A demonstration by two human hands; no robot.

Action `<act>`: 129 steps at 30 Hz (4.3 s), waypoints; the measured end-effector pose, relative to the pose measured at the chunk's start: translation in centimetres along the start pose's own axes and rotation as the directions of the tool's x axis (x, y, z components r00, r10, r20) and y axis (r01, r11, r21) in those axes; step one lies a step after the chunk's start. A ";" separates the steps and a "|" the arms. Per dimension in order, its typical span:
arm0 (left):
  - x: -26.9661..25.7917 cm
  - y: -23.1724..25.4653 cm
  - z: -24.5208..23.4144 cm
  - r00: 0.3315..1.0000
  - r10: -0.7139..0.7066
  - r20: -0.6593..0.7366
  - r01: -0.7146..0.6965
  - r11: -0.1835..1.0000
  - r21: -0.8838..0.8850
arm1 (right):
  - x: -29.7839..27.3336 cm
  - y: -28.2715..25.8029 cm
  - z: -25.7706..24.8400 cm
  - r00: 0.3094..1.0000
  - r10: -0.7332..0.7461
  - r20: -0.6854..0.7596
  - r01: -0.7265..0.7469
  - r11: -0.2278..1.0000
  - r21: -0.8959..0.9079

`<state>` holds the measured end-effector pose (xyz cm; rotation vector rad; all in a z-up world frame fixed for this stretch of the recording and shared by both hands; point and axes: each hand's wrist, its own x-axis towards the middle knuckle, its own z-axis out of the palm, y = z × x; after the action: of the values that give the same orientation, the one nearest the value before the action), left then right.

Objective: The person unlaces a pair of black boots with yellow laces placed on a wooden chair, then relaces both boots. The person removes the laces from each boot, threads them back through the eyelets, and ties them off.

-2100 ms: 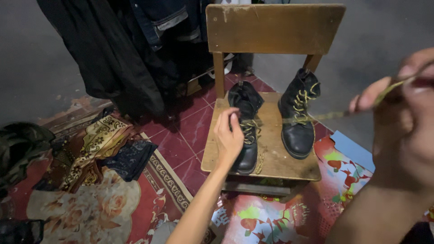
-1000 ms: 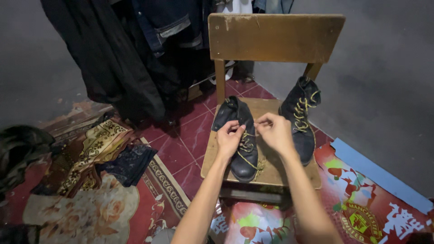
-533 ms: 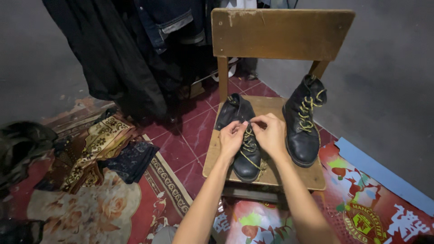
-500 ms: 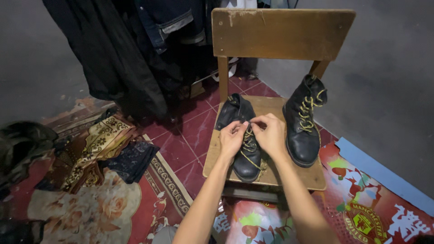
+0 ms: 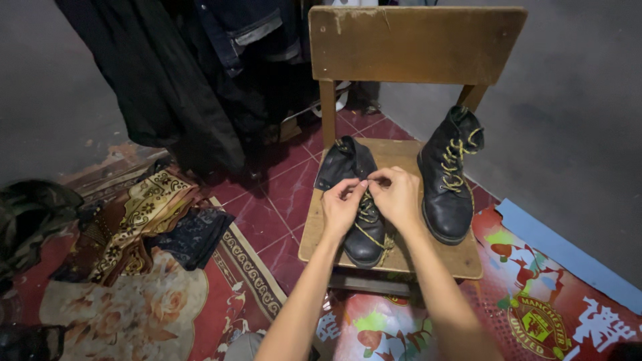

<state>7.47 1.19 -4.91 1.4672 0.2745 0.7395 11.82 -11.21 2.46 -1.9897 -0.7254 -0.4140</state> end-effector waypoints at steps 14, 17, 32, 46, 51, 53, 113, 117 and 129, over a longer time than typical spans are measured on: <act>-0.1 -0.2 -0.3 1.000 0.029 0.007 -0.030 0.983 0.181 | 0.0 -0.8 -0.3 0.997 -0.063 -0.034 0.062 0.997 -0.038; -0.2 0.2 -0.2 1.000 0.016 -0.014 -0.013 0.985 0.173 | 0.0 -0.8 -0.1 0.999 0.039 -0.007 -0.039 0.999 -0.004; -2.8 6.3 -1.8 0.883 0.460 -0.097 -0.359 0.793 0.492 | 0.4 -1.7 -0.8 0.984 0.154 -0.085 -0.162 0.982 -0.100; -3.0 25.1 -6.3 0.961 0.104 0.256 0.076 0.792 -0.606 | 1.6 -0.1 -2.1 0.972 0.131 0.195 -0.203 0.886 0.416; -6.8 27.1 -4.4 0.871 0.262 0.415 -0.047 0.886 -0.461 | 1.5 -1.3 -3.2 0.927 -0.374 -0.012 0.371 0.916 0.156; -7.4 25.8 -3.6 0.823 0.249 0.510 -0.031 0.917 -0.398 | 1.8 -1.3 -3.2 0.961 -0.274 -0.040 0.277 0.939 0.202; -5.2 24.0 -10.5 0.977 0.214 0.009 -0.208 0.959 -0.194 | 1.0 0.4 3.4 0.996 -0.093 0.003 0.092 0.990 -0.106; -4.6 21.8 -9.9 0.982 0.161 0.099 -0.152 0.984 -0.094 | 2.0 3.3 3.7 0.913 0.350 0.208 -0.366 0.929 0.045; -2.0 9.6 -7.2 0.910 0.328 0.255 -0.394 0.874 0.284 | 0.8 6.2 2.4 0.774 0.290 0.563 -0.634 0.377 0.676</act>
<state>-1.00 5.06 2.83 1.9326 -0.0412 0.8676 16.44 -11.25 -2.43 -1.1860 -0.3776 0.6189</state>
